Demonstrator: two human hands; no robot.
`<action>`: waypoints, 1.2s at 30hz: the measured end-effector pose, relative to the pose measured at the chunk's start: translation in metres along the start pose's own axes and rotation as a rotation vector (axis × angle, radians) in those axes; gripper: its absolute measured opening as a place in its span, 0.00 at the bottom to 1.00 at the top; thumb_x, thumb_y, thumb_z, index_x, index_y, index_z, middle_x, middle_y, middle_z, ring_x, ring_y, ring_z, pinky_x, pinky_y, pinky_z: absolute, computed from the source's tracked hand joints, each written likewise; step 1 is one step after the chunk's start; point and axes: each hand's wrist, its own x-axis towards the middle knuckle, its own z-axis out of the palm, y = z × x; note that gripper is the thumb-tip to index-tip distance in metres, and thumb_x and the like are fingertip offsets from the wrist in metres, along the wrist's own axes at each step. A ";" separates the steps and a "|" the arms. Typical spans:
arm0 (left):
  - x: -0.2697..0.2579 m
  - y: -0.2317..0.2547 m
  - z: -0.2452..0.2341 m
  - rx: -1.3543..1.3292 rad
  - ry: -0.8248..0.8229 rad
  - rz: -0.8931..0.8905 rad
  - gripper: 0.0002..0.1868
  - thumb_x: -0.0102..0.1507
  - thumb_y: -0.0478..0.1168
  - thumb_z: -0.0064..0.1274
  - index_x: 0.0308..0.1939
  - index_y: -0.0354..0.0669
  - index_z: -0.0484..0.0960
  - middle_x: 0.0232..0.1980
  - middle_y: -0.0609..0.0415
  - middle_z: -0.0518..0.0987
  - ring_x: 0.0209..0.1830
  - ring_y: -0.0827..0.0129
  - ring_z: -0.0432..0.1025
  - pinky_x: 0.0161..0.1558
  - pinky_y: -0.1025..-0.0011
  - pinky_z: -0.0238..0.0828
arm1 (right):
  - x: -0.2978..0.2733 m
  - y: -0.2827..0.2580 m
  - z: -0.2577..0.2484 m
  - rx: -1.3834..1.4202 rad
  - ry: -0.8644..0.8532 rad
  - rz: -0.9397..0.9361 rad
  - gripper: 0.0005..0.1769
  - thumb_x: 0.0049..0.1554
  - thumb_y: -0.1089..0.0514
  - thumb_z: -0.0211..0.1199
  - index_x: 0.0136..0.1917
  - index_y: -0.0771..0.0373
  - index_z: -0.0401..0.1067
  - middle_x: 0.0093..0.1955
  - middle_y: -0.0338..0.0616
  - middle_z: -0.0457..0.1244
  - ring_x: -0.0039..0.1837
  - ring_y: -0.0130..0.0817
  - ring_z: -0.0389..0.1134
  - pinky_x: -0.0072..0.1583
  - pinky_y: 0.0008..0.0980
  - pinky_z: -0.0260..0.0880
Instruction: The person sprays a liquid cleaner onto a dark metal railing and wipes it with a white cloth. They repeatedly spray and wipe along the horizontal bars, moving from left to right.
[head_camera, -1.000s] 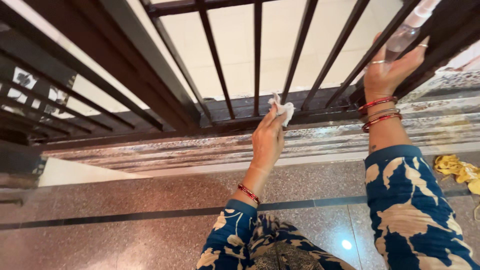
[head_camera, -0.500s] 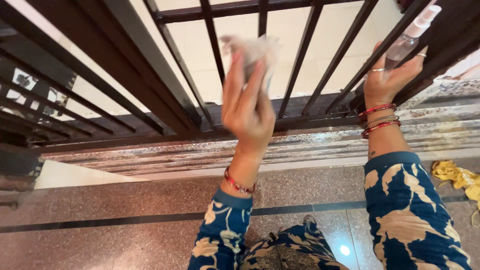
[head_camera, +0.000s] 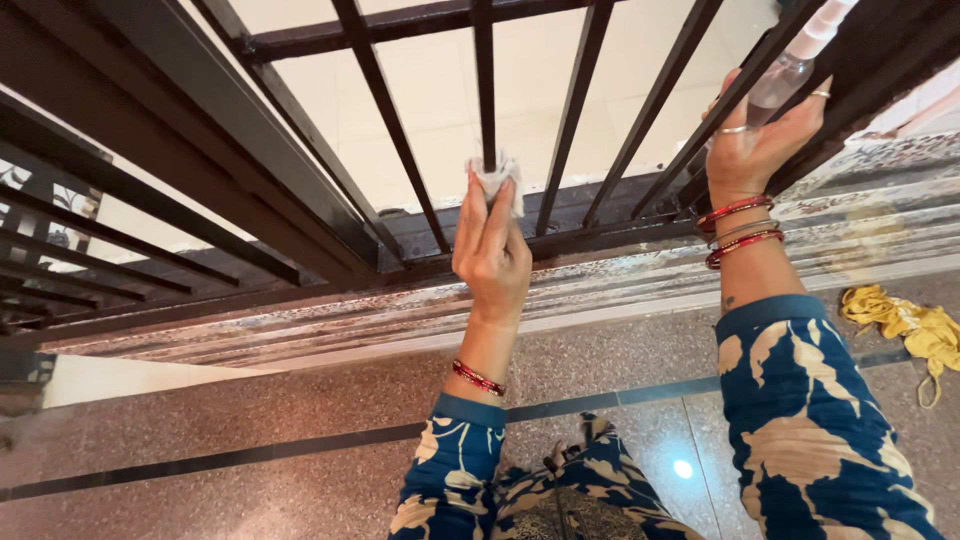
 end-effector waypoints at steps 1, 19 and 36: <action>-0.007 -0.004 -0.001 0.008 -0.013 -0.003 0.19 0.63 0.22 0.55 0.57 0.38 0.83 0.70 0.37 0.72 0.70 0.46 0.71 0.68 0.60 0.68 | 0.000 0.001 0.000 -0.043 0.003 -0.006 0.26 0.74 0.56 0.70 0.68 0.71 0.57 0.47 0.45 0.63 0.42 0.30 0.69 0.45 0.29 0.71; -0.004 0.010 -0.094 -0.103 -0.089 -0.234 0.19 0.65 0.27 0.55 0.59 0.45 0.82 0.67 0.39 0.77 0.69 0.53 0.72 0.64 0.66 0.71 | -0.010 0.045 -0.024 -0.147 -0.055 0.059 0.39 0.70 0.58 0.58 0.82 0.74 0.40 0.52 0.50 0.64 0.43 0.34 0.70 0.48 0.32 0.76; 0.053 -0.024 -0.035 0.014 0.154 0.002 0.17 0.64 0.24 0.55 0.56 0.41 0.83 0.68 0.38 0.73 0.66 0.49 0.75 0.63 0.65 0.74 | -0.011 0.045 -0.029 -0.184 -0.065 -0.021 0.29 0.75 0.58 0.59 0.76 0.74 0.46 0.50 0.51 0.65 0.44 0.36 0.71 0.48 0.33 0.76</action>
